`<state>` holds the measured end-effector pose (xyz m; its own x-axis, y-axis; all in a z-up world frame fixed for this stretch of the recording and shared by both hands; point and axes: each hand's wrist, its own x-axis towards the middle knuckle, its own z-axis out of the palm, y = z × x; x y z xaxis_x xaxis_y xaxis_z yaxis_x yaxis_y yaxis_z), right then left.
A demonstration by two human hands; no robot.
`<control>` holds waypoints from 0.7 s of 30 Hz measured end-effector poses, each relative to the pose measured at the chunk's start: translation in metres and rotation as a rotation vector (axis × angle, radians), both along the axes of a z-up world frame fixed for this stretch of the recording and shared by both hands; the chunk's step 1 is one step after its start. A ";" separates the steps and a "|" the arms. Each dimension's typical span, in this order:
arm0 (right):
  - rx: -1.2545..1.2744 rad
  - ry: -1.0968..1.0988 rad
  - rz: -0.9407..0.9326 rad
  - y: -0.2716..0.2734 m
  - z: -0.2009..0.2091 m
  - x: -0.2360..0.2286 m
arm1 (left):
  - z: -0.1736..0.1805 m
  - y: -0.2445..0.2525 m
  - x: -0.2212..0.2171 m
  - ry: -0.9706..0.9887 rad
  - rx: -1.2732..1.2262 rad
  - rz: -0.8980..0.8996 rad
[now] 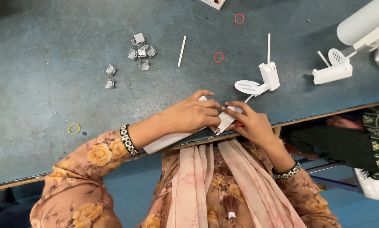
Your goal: The person assembles white cylindrical electrical devices by inserting internal components into the housing and securing them with a screwdriver. They handle multiple units sequentially, placing finished assemblies into a container.
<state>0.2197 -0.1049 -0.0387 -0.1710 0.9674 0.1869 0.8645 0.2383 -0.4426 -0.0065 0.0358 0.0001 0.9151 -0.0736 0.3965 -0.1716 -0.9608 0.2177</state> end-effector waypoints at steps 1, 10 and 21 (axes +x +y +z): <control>-0.021 -0.019 -0.005 0.001 0.000 0.001 | -0.001 0.001 0.002 0.040 0.038 -0.026; 0.042 0.124 -0.321 -0.018 -0.005 -0.002 | 0.000 0.018 -0.003 0.049 0.157 0.365; 0.013 0.184 -0.412 -0.013 -0.007 -0.022 | -0.011 0.007 0.020 0.201 -0.042 0.332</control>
<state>0.1981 -0.1177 -0.0454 0.2647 0.9452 0.1913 0.7960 -0.1022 -0.5967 0.0135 0.0424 -0.0109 0.9461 0.2524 0.2032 0.1977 -0.9465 0.2552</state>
